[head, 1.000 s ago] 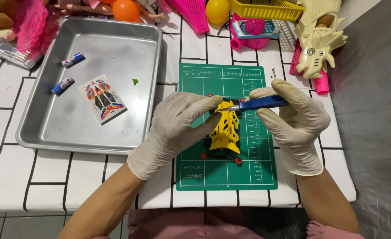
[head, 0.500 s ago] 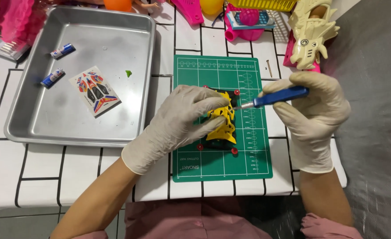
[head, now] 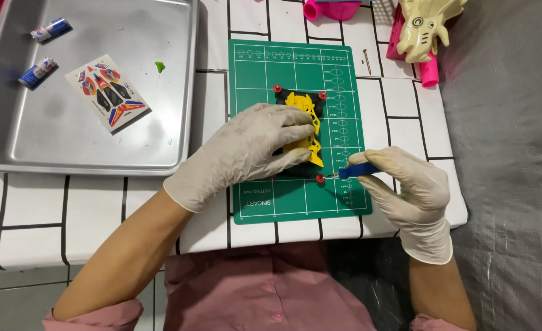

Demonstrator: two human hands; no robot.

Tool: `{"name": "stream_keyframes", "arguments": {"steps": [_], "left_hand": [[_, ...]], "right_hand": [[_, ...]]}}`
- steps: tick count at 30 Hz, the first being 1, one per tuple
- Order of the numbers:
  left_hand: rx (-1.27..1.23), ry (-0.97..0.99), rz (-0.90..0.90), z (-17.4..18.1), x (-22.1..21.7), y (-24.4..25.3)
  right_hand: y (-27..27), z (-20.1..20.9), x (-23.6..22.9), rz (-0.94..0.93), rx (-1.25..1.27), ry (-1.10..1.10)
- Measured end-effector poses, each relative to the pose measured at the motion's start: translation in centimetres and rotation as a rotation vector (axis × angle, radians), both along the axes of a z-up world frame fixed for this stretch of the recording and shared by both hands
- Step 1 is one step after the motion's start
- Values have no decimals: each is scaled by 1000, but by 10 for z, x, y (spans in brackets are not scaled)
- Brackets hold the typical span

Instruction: The person assembles a yellow toy car on a green cutting mat, using a blue screwdriver to tighten screws on the wheels. After assembling the car, the person places it into a cardboard box and hands the box to another person sitting nearby.

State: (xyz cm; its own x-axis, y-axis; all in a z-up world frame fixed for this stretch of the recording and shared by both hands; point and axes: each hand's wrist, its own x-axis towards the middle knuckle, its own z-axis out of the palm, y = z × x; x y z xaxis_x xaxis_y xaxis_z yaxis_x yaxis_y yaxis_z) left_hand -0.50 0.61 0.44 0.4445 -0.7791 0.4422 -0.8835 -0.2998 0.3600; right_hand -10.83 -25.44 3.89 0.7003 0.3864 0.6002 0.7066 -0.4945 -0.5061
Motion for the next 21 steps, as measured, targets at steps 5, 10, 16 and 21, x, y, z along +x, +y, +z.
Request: {"name": "stream_keyframes", "arguments": {"steps": [5,10,16,21], "left_hand": [[-24,12,13,-3,-1,0],[-24,10,20,-2,-1,0],[-63,-14,13,-3,-1,0],[-51,9,22,-1,-1,0]], "right_hand": [[-2,-6,0,18,-32,-31],[-1,-8,0,20,-39,-46],[1,-5,-1,-6,-41,-43],[0,-8,1,9,-30,-49]]}}
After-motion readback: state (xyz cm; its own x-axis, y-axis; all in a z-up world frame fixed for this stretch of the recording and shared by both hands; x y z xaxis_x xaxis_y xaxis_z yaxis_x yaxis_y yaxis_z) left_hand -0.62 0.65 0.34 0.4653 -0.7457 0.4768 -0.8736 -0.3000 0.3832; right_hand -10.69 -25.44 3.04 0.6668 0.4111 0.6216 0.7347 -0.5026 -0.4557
